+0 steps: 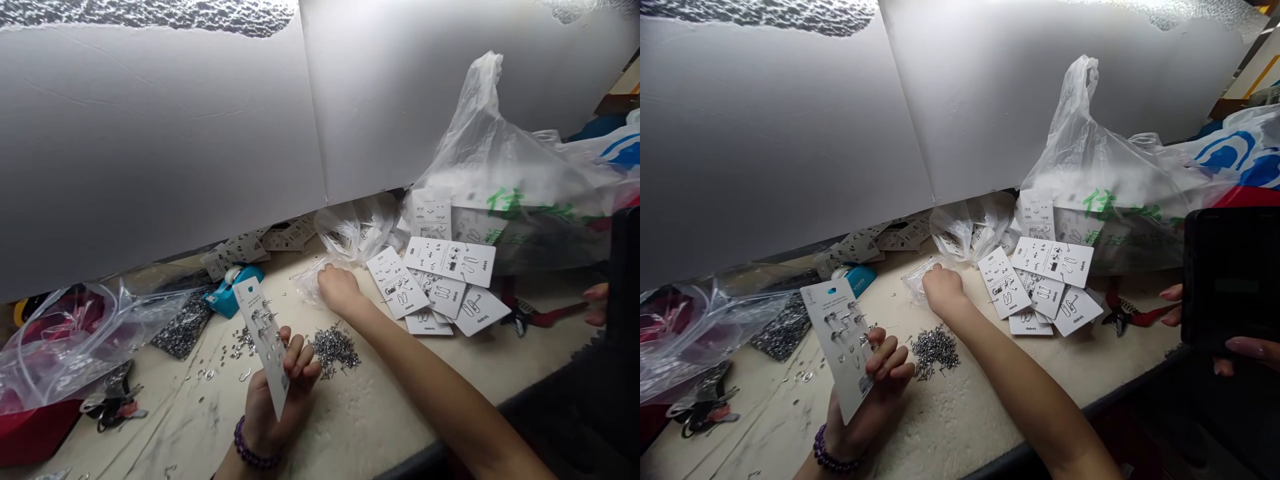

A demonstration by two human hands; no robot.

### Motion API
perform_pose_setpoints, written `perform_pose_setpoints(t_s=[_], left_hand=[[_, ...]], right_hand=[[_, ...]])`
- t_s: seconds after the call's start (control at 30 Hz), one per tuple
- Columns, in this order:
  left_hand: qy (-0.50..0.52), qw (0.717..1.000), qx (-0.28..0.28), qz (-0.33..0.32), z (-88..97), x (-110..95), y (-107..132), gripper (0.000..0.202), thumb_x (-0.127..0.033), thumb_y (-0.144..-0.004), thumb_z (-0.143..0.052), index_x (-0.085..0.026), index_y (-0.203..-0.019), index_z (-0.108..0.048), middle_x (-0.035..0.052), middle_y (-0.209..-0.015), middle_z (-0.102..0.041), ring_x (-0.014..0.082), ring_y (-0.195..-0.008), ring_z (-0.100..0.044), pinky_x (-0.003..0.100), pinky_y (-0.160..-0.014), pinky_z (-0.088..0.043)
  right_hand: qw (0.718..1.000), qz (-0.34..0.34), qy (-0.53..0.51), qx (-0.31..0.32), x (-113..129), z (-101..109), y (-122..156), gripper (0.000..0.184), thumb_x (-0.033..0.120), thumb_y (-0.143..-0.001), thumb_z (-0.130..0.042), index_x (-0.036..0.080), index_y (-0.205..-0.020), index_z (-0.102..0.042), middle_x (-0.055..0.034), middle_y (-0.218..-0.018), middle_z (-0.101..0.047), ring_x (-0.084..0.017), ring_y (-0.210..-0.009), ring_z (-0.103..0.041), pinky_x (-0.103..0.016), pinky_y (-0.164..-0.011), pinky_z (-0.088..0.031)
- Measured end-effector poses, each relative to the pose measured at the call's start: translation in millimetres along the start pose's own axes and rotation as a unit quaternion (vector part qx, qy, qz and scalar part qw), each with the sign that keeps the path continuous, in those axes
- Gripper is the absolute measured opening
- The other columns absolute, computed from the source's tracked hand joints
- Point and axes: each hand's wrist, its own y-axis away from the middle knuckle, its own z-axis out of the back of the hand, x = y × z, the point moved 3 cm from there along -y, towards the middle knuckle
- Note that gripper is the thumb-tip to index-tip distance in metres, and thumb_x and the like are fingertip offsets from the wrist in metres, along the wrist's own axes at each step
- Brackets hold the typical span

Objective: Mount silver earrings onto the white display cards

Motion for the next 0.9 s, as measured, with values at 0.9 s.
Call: perform_pose_setpoints(t_s=[0.9], left_hand=[[0.091,0.995,0.02,0.043,4.0,2,-1,0.017,-0.008,-0.07,-0.062,-0.018,-0.081,-0.055,-0.0045,-0.056,-0.044,0.0058,-0.051,-0.039,0.018,-0.053,-0.036]], right_hand=[[0.994,0.044,-0.061,-0.076,-13,8,28,0.022,0.011,-0.086,-0.039,0.012,-0.083,-0.061,-0.0084,-0.082,-0.058,-0.012,-0.065,-0.05,-0.023,-0.057,-0.033]])
